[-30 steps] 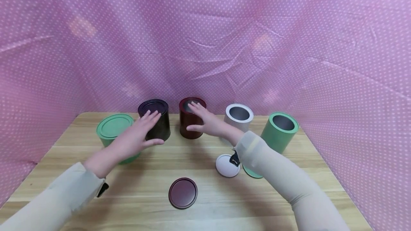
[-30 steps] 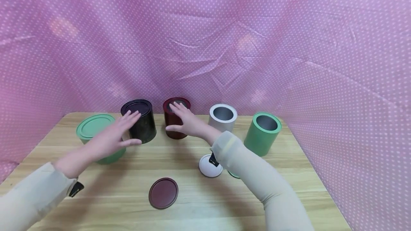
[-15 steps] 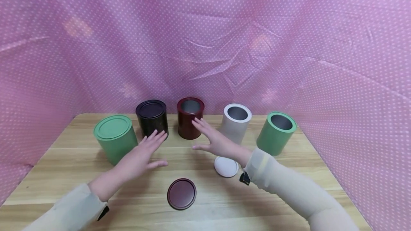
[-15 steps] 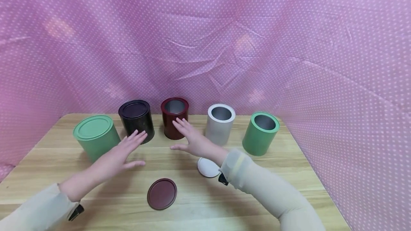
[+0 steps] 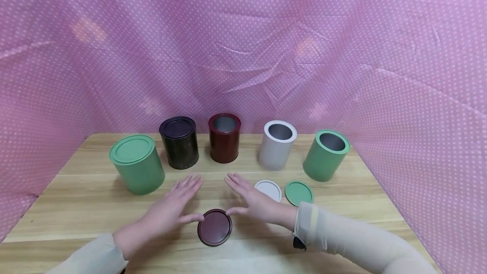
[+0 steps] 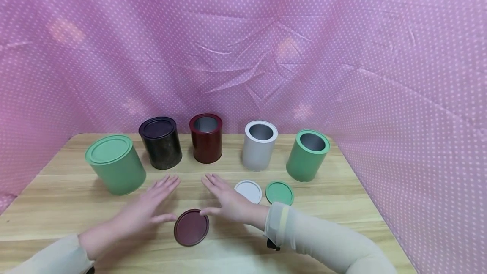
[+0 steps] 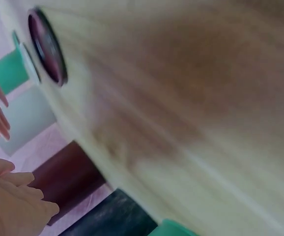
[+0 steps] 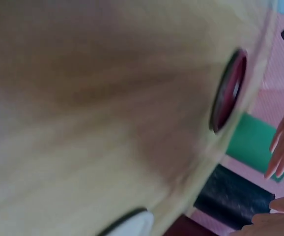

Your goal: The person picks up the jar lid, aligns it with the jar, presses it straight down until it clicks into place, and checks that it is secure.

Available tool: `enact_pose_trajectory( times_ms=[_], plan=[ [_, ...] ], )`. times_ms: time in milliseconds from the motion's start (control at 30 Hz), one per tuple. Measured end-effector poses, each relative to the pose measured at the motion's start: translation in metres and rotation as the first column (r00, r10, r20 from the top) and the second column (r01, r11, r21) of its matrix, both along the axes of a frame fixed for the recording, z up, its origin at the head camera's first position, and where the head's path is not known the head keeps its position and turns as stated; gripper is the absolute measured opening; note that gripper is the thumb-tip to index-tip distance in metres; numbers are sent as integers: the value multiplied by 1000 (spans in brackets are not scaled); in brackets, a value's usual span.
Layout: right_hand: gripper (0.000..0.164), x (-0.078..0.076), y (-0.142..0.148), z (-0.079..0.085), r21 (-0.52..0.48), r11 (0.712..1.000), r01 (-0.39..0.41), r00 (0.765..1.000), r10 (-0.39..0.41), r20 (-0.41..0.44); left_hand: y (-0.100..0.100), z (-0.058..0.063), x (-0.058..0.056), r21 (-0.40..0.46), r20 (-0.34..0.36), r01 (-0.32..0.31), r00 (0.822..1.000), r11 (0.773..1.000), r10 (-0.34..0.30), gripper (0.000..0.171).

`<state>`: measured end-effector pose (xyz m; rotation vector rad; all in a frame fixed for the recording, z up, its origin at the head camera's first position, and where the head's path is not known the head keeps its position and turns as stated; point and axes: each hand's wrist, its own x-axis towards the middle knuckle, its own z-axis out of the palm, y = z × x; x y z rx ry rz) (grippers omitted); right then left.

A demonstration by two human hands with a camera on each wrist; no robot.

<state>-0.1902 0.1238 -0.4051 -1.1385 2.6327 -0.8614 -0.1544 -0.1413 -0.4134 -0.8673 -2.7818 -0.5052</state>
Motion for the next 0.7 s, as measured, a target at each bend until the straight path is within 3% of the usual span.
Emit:
enact_pose_trajectory(
  times_ms=[133,300,567,700],
  plan=[
    [82,8,1,-9,38,999,-1,1000,0,16,1,-9,6,-22,13,12,1000,1000,-11,85],
    [83,18,3,-20,92,996,-20,998,15,58,2,-21,13,-33,79,39,996,999,-36,84],
    [88,26,5,-36,179,981,-70,998,70,5,4,-33,21,-43,118,87,990,995,-82,88],
    [89,28,5,-41,222,971,-90,995,99,-31,6,-36,25,-51,171,101,981,994,-91,93]
  ],
)
